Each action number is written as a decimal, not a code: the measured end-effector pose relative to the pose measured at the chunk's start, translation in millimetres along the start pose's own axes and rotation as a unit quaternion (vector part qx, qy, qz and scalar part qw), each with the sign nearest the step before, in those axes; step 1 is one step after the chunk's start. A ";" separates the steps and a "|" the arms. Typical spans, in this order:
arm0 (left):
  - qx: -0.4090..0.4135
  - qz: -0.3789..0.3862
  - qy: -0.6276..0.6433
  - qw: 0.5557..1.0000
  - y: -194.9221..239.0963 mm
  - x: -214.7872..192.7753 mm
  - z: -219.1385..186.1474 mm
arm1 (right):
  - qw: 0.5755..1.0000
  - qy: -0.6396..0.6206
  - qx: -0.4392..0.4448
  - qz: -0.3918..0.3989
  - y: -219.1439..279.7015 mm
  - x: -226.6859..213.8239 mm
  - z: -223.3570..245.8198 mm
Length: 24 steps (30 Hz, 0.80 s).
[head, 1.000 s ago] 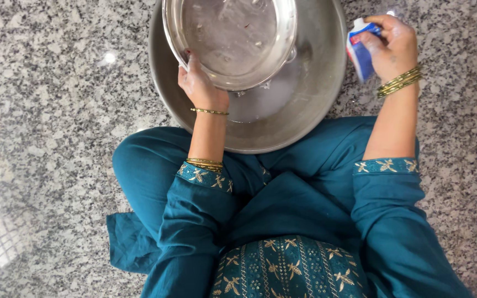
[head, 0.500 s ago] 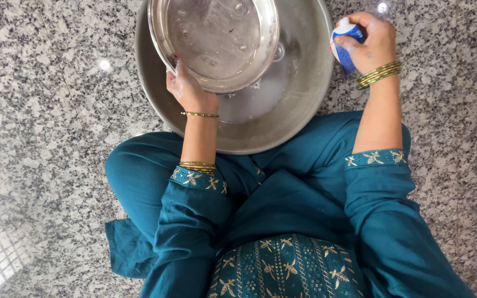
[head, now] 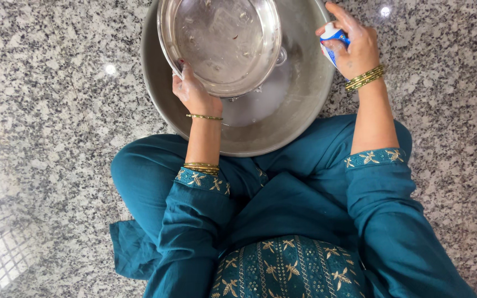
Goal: The person scrubs a metal plate with a white paste using their hands. They then apply a cleaning paste from a tube onto the plate and continue scrubbing the surface thoroughly.
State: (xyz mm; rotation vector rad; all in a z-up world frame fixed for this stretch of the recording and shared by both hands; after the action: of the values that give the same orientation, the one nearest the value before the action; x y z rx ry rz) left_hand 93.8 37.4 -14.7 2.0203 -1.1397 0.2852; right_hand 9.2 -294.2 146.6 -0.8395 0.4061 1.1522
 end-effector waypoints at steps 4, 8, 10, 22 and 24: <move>0.018 -0.005 -0.025 1.000 -2.6 -3.9 0.1 | 0.999 -0.005 0.031 -0.011 0.8 7.6 -5.8; 0.010 -0.003 -0.019 1.000 3.2 0.6 -4.3 | 0.999 0.013 0.030 -0.011 3.1 11.9 -17.9; 0.007 0.002 -0.013 1.000 6.8 3.4 -6.4 | 0.999 -0.014 0.038 -0.017 4.9 14.4 -27.7; 0.019 0.016 -0.020 1.000 9.5 6.6 -6.2 | 0.996 -0.009 0.086 -0.016 5.1 19.6 -49.0; 0.023 0.008 -0.033 0.999 7.9 4.2 -5.9 | 0.994 -0.035 0.105 -0.015 6.8 22.6 -54.1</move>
State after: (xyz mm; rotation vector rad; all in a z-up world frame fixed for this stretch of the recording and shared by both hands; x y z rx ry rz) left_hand 90.9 36.7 -4.4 2.0749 -1.1999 0.2569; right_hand 18.6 -319.9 94.3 -0.6181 0.4484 1.0871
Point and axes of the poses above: each hand's wrist, its own y-axis away from the middle knuckle, its own x-axis out of the palm, z = x × y, the point moved 10 cm from there along -y, towards the middle knuckle, and after that the axes turned 8 degrees about -z, right-handed, at the moved point
